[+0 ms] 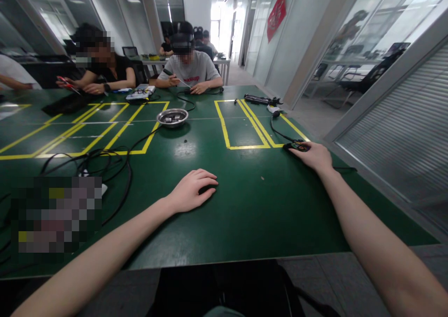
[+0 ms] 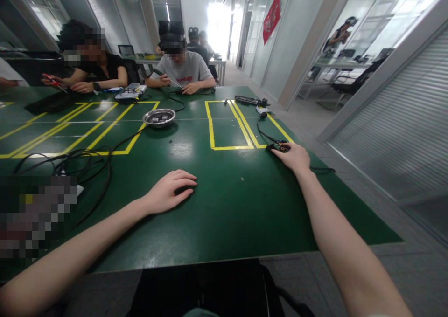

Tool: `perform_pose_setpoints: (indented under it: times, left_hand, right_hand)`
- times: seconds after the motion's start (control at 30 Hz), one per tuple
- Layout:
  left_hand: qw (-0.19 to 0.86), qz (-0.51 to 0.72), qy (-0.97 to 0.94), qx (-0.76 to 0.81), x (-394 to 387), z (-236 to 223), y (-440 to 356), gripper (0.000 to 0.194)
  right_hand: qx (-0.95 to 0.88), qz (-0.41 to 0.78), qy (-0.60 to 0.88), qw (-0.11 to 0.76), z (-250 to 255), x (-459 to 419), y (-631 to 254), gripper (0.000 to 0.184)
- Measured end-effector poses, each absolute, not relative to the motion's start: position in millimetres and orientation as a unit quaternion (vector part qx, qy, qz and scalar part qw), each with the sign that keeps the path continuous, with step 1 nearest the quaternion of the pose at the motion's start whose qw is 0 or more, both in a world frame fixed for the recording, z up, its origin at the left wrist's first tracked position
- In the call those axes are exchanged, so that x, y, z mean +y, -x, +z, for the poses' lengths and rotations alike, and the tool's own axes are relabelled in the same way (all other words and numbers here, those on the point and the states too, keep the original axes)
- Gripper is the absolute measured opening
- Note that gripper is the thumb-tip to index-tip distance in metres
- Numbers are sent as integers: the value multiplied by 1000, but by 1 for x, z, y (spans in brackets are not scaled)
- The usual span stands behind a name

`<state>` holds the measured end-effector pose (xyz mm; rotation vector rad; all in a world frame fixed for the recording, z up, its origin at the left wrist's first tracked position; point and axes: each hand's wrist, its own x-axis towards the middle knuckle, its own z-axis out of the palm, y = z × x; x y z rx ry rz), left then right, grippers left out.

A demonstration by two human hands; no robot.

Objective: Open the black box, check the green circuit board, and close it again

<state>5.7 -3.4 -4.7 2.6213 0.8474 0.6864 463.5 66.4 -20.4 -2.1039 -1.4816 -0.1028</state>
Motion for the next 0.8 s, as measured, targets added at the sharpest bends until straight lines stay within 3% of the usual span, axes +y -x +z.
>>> perform_pose_setpoints:
  times: [0.17,0.4,0.5,0.8]
  left_hand:
    - [144,250,-910,297,-4,-4,-6,20]
    - [132,299,-892,313,-6,0,-6,39]
    - [137,276,-906,291,-8,5,-5,38]
    - [147,222,-919,290,-11,10,-5,32]
  right_hand:
    - [-629,32,743,227,-8,54,-396,49]
    - [-852,127,458,219,-5,7,-283,56]
    - [-901,166,350,197,-4,-11,-254,57]
    - [-883,211,319,271,-6,-24,-249,43]
